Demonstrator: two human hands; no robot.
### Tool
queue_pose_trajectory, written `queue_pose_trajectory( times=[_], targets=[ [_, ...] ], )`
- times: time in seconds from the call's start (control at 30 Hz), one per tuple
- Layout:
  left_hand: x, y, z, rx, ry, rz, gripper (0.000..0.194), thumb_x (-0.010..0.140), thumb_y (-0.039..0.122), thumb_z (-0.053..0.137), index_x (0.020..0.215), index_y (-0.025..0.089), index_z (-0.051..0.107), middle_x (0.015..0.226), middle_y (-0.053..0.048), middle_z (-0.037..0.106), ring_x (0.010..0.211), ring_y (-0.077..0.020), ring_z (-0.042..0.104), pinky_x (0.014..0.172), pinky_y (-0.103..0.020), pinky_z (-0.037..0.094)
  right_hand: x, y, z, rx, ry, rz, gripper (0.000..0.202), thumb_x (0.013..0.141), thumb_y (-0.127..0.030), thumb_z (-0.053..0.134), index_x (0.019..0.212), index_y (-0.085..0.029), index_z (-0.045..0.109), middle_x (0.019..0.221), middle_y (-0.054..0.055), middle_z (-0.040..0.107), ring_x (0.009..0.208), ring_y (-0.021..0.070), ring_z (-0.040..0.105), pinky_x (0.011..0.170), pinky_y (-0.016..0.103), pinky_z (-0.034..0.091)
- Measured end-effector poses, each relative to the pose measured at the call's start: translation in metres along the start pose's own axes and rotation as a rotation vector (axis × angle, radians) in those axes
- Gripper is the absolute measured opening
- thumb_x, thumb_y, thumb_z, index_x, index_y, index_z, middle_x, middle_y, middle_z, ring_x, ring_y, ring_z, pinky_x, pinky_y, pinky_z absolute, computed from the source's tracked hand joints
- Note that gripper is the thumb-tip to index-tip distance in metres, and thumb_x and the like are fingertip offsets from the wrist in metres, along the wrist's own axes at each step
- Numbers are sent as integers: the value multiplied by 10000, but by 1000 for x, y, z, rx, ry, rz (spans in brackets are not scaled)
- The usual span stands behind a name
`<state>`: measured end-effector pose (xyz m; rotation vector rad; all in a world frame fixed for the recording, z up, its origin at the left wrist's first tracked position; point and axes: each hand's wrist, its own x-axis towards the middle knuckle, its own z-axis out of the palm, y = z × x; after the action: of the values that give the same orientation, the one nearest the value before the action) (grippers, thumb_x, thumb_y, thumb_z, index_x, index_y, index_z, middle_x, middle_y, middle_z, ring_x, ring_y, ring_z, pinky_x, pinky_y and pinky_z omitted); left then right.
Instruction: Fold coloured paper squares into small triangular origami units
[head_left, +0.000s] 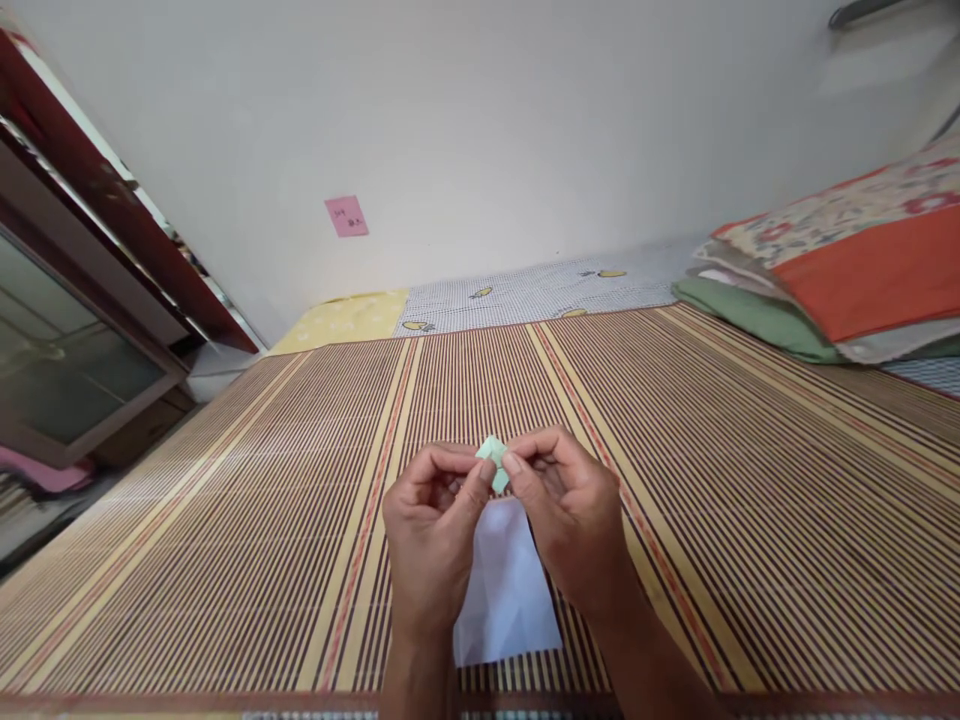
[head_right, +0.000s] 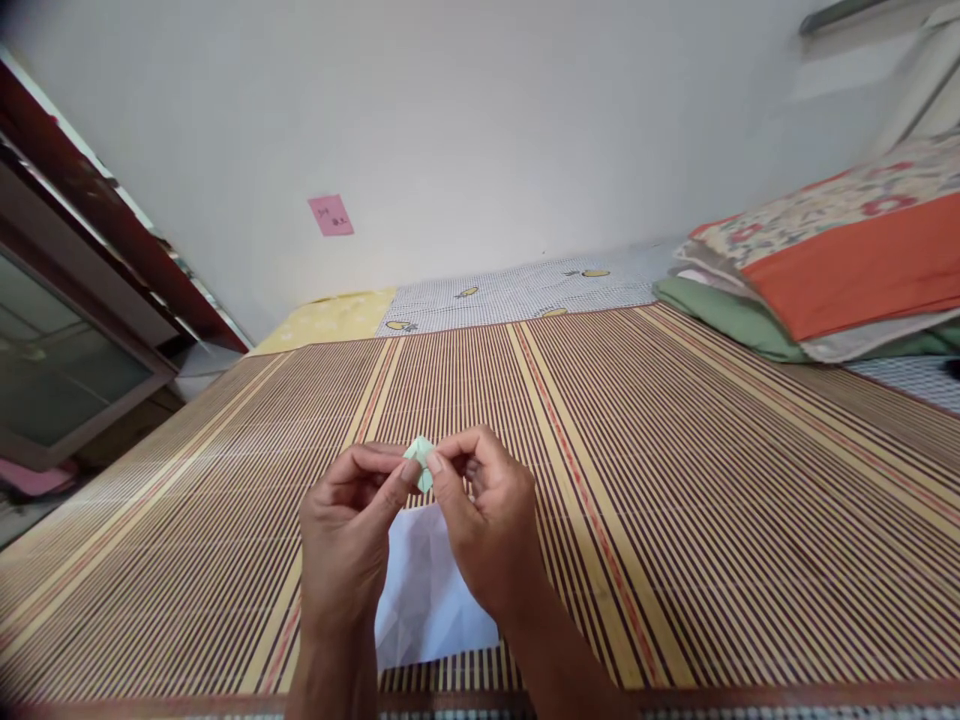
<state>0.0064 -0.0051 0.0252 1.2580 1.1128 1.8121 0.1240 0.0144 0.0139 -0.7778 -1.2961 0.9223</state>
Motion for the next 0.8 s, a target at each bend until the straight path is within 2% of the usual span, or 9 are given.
queue_pose_trajectory(
  times=[0.23,0.43,0.6,0.8],
  targets=[
    [1,1,0,-10,12,-15,124,829,160,791,755,187,694,783,6,682,754,-111,652,707,-208,550,0,2,1,-20,3,-26,39,921,-203,643,893,-214,617,837,6,653,772,164,653,698,321,541],
    [0,-1,0,-17,40,-87,156,802,180,818,764,182,667,757,18,675,709,-101,638,667,-198,542,-1,4,0,-58,-18,-13,52,933,-182,621,926,-232,605,863,2,644,797,172,648,718,338,534],
    [1,-4,0,-78,59,-151,206,781,187,844,899,195,676,754,33,683,678,-88,644,649,-179,539,1,5,-4,-82,-35,-40,51,944,-186,619,935,-234,606,866,2,654,791,170,651,711,333,530],
    [4,-4,-2,-133,18,-189,294,778,198,853,1033,204,706,771,31,703,689,-86,654,669,-183,547,4,3,-11,-100,-81,-60,45,958,-195,619,928,-228,612,862,-6,658,777,153,654,695,304,523]
  ],
)
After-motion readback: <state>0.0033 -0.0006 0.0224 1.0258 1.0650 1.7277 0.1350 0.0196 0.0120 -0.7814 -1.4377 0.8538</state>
